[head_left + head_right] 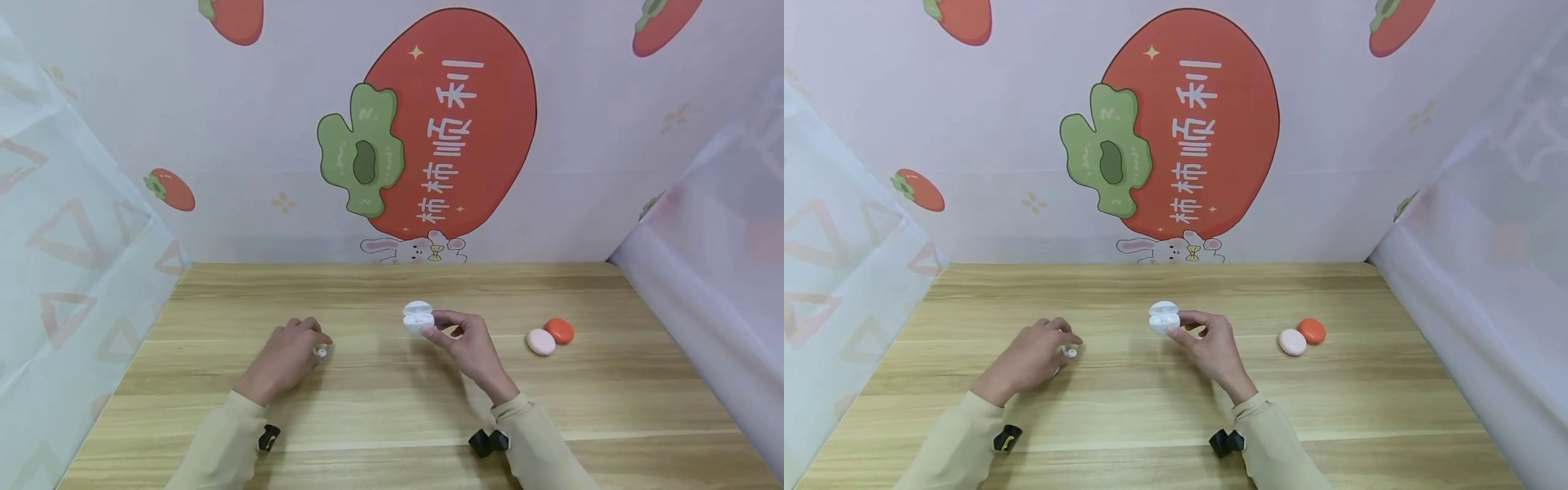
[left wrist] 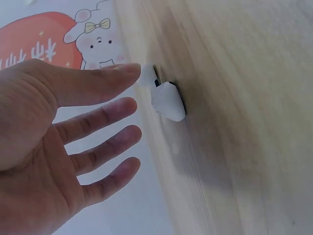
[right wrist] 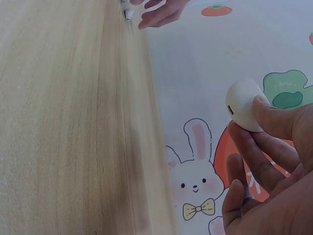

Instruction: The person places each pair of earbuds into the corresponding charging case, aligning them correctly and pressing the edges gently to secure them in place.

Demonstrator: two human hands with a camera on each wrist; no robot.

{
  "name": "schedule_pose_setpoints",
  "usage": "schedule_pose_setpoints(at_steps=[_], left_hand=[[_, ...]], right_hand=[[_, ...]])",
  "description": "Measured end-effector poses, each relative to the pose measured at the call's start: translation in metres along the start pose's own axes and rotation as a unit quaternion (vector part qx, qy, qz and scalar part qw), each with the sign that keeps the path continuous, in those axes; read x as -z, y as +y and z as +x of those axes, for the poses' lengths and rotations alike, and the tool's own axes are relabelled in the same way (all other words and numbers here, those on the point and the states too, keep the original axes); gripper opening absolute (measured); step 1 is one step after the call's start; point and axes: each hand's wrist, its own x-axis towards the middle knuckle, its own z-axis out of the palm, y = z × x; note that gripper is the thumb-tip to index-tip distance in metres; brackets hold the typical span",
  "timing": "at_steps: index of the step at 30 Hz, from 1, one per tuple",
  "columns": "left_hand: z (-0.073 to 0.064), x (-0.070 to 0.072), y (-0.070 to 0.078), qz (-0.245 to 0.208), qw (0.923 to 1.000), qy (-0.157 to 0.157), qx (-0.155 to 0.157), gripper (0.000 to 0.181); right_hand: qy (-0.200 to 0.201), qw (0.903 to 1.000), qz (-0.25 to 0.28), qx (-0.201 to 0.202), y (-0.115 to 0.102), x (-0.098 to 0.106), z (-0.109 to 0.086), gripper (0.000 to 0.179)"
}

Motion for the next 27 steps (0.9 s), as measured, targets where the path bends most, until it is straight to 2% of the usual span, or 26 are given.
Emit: schedule_pose_setpoints(at_steps=[7, 20, 27], left_hand=[[0.004, -0.003, 0.003, 0.017, 0.9997, -0.015, -0.007, 0.020], [0.009, -0.006, 0.004, 0.039, 0.9991, 0.009, -0.017, 0.022], [0.011, -0.006, 0.004, 0.047, 0.9988, 0.009, -0.016, 0.024]], right_hand=[[-0.002, 1.0000, 0.005, 0.000, 0.000, -0.001, -0.001, 0.023], [-0.006, 1.0000, 0.006, -0.003, 0.000, -0.001, -0.001, 0.023], [-0.006, 1.0000, 0.005, 0.002, 0.000, -0.001, -0.001, 0.023]])
